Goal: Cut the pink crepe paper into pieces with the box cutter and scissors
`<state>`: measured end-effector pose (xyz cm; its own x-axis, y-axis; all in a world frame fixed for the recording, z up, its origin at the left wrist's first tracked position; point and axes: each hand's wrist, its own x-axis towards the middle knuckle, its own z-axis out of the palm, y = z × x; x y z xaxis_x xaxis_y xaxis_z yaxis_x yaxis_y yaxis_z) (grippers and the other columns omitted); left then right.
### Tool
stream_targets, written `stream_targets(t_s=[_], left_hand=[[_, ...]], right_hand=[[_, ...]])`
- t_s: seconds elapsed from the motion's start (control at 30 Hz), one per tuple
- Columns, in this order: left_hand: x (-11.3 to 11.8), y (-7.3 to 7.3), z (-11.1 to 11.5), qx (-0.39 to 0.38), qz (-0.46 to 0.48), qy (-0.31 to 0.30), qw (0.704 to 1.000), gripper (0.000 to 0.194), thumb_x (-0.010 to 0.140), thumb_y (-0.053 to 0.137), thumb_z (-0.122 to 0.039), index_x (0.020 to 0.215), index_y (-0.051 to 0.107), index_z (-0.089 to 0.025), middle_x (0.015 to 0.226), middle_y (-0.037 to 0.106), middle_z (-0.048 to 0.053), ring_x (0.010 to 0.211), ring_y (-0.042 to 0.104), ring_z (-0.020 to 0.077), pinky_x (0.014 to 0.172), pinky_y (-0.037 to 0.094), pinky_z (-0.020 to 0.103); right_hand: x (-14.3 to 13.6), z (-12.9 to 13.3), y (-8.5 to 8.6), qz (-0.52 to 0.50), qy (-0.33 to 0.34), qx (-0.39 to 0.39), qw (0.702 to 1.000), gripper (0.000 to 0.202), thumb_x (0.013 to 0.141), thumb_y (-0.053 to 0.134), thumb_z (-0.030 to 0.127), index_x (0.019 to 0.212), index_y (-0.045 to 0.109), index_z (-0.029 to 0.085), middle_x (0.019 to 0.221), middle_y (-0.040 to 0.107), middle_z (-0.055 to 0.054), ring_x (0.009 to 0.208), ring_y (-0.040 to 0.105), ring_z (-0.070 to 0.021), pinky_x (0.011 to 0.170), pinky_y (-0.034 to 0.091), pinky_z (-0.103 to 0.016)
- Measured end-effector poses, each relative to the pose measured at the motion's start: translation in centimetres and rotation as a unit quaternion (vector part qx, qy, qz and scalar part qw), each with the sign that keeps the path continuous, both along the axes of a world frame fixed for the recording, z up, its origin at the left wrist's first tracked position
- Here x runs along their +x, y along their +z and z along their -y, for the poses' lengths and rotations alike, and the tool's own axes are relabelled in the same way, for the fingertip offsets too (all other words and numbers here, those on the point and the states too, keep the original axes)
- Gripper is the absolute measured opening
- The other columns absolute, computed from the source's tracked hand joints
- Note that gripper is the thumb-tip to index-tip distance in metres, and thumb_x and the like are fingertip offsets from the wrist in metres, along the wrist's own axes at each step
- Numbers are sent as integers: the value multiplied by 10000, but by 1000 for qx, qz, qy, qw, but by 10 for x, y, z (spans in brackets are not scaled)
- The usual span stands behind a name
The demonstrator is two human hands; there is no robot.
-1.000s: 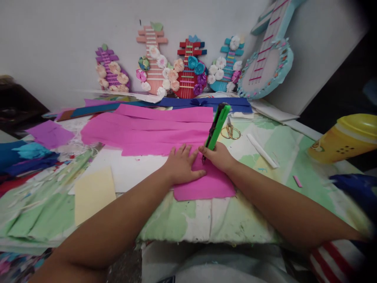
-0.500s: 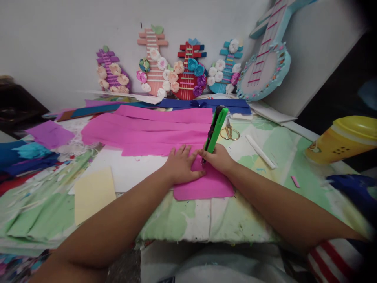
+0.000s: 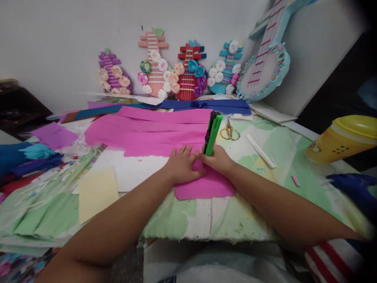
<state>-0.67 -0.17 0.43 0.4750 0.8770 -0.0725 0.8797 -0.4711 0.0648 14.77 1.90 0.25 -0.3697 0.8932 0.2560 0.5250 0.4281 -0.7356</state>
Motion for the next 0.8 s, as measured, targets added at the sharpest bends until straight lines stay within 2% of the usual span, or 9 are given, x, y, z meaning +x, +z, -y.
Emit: stream_targets(t_s=[0.17, 0.27, 0.43, 0.63, 0.8], left_hand=[[-1, -2, -2, 7, -9, 0, 1000, 887, 672, 176, -753, 1339, 197, -168, 1396, 154, 166, 1267, 102, 334, 971, 107, 527], [-1, -2, -2, 2, -15, 0, 1000, 895, 669, 164, -757, 1342, 184, -167, 1400, 141, 158, 1269, 93, 332, 972, 104, 524], [-1, -2, -2, 1, -15, 1, 1000, 879, 674, 193, -747, 1345, 170, -179, 1400, 151, 150, 1269, 91, 332, 971, 100, 529], [-2, -2, -1, 6, -8, -1, 1000, 870, 678, 203, -742, 1341, 188, -179, 1393, 170, 161, 1265, 109, 335, 970, 103, 529], [-3, -1, -1, -3, -7, -13, 1000, 962, 617, 203, -794, 1341, 180, -160, 1397, 141, 173, 1267, 82, 342, 970, 84, 533]], right_hand=[[5, -4, -2, -77, -55, -45, 994, 396, 674, 505, 543, 575, 463, 162, 535, 484, 7, 546, 472, -123, 529, 350, -240], [6, -4, -2, -97, -55, -58, 992, 415, 669, 496, 565, 577, 466, 161, 540, 474, 8, 557, 469, -125, 533, 356, -241], [6, -3, -2, -88, -27, -58, 994, 417, 647, 525, 565, 577, 485, 156, 532, 493, 4, 549, 479, -126, 535, 363, -239], [4, -3, -3, -52, -22, -49, 997, 426, 647, 520, 569, 560, 489, 153, 518, 487, 4, 530, 460, -119, 499, 337, -231], [1, -1, 0, -19, -28, -23, 999, 391, 660, 524, 530, 548, 464, 161, 517, 468, 15, 524, 444, -109, 505, 327, -230]])
